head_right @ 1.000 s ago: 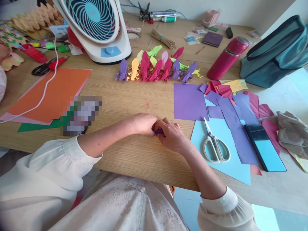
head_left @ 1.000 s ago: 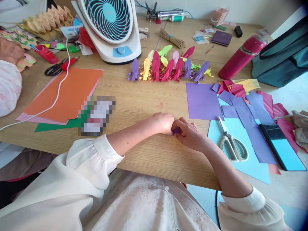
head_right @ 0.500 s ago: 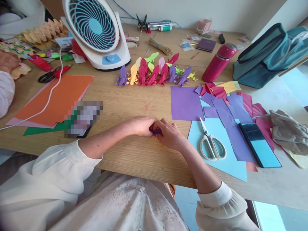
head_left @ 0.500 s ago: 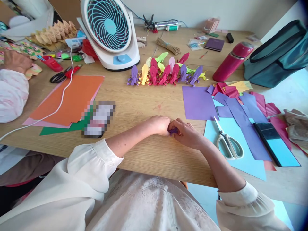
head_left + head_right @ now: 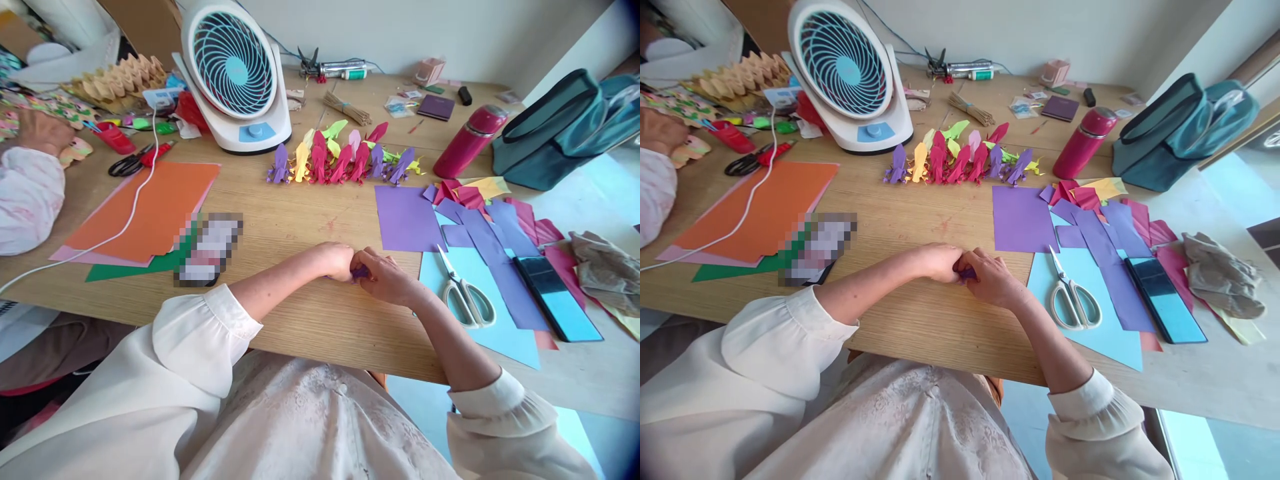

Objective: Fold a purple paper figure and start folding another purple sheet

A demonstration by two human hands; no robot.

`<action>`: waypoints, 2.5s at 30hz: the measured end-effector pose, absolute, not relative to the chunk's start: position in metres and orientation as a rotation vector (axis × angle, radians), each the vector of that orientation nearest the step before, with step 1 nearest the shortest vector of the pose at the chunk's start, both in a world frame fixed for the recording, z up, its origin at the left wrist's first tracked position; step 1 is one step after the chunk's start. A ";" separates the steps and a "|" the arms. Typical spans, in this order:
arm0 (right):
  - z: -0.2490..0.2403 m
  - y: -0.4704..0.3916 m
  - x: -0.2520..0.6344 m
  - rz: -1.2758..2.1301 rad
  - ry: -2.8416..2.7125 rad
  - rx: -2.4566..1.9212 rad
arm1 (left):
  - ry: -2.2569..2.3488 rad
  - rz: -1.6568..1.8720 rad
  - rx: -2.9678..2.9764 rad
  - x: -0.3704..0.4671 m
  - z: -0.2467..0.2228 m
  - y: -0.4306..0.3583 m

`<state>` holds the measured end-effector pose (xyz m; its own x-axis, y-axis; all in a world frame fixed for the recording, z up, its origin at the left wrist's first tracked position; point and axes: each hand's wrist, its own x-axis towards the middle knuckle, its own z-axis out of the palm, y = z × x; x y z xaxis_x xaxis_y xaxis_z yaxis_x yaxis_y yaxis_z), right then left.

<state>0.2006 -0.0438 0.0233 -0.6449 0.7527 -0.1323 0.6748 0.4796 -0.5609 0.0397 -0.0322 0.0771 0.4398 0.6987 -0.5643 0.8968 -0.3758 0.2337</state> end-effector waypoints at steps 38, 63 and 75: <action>0.026 -0.044 0.196 0.919 -2.561 -1.344 | 1.296 -0.414 2.209 0.026 0.069 -0.028; 0.013 -0.051 0.206 0.909 -2.494 -1.097 | 1.388 -0.537 2.133 0.022 0.079 -0.028; 0.010 -0.051 0.205 0.814 -2.501 -1.092 | 1.346 -0.141 2.153 -0.012 0.059 -0.041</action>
<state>0.2047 -0.0514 0.0105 -0.6695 0.7418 0.0398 0.5764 0.5525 -0.6020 -0.0120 -0.0406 0.0594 0.4827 0.7870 -0.3842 0.8496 -0.3144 0.4234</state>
